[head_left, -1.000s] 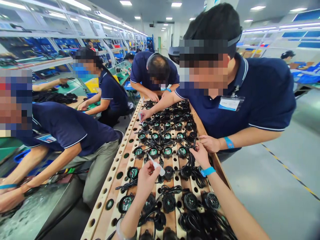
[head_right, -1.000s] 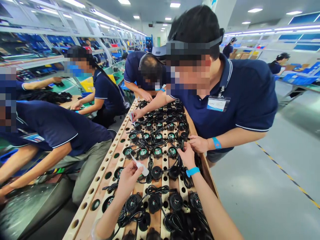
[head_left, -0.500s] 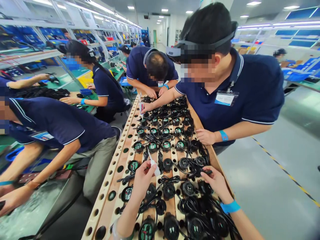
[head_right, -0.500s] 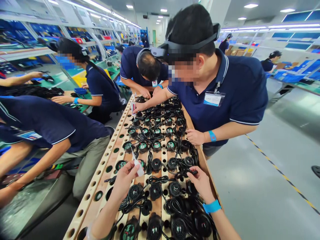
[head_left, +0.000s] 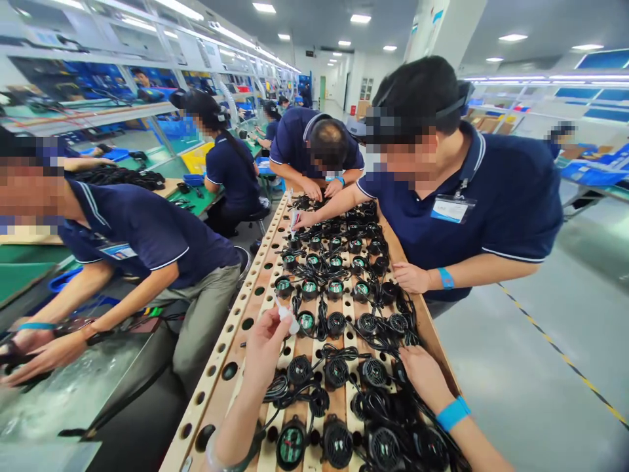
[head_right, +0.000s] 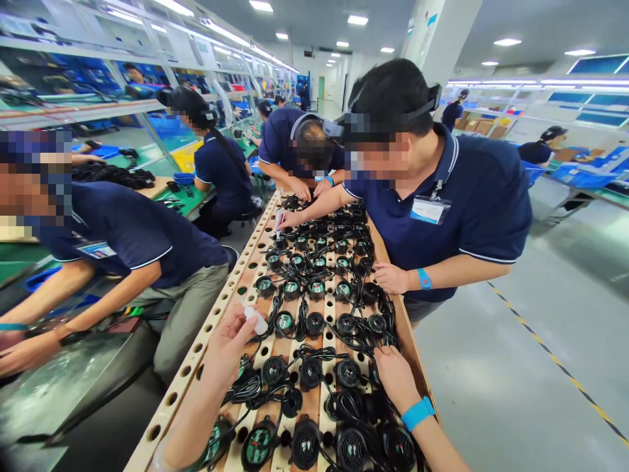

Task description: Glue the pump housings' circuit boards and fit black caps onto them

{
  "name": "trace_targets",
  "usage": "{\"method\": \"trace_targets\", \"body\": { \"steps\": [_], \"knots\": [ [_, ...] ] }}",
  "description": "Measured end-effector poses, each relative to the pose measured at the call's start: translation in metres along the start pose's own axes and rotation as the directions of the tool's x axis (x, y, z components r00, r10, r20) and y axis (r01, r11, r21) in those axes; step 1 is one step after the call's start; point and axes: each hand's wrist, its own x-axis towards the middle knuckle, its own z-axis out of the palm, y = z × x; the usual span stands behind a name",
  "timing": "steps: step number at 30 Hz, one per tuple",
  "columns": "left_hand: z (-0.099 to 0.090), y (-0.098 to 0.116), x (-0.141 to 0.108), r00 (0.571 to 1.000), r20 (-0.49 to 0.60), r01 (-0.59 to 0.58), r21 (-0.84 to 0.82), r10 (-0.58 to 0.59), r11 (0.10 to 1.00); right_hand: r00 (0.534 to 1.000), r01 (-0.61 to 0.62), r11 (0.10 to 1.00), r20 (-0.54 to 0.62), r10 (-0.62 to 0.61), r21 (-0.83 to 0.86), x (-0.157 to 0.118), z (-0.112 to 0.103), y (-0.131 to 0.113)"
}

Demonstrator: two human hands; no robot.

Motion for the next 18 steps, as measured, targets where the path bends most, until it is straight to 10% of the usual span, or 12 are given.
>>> {"method": "trace_targets", "body": {
  "steps": [7, 12, 18],
  "knots": [
    [-0.003, -0.003, -0.014, 0.987, -0.161, -0.003, -0.013, 0.001, 1.0, 0.988, 0.152, 0.986, 0.022, -0.151, -0.065, 0.028, -0.027, -0.004],
    [0.004, -0.007, -0.029, 0.969, -0.245, 0.019, -0.027, -0.025, 0.999, 0.911, 0.382, 0.907, 0.095, -0.402, 0.18, 0.058, -0.03, -0.066],
    [-0.012, -0.014, -0.029, 0.983, -0.175, 0.067, 0.106, -0.048, 0.992, 0.879, 0.408, 0.881, 0.158, -0.451, 0.24, 0.082, 0.015, -0.139]
  ]
}}
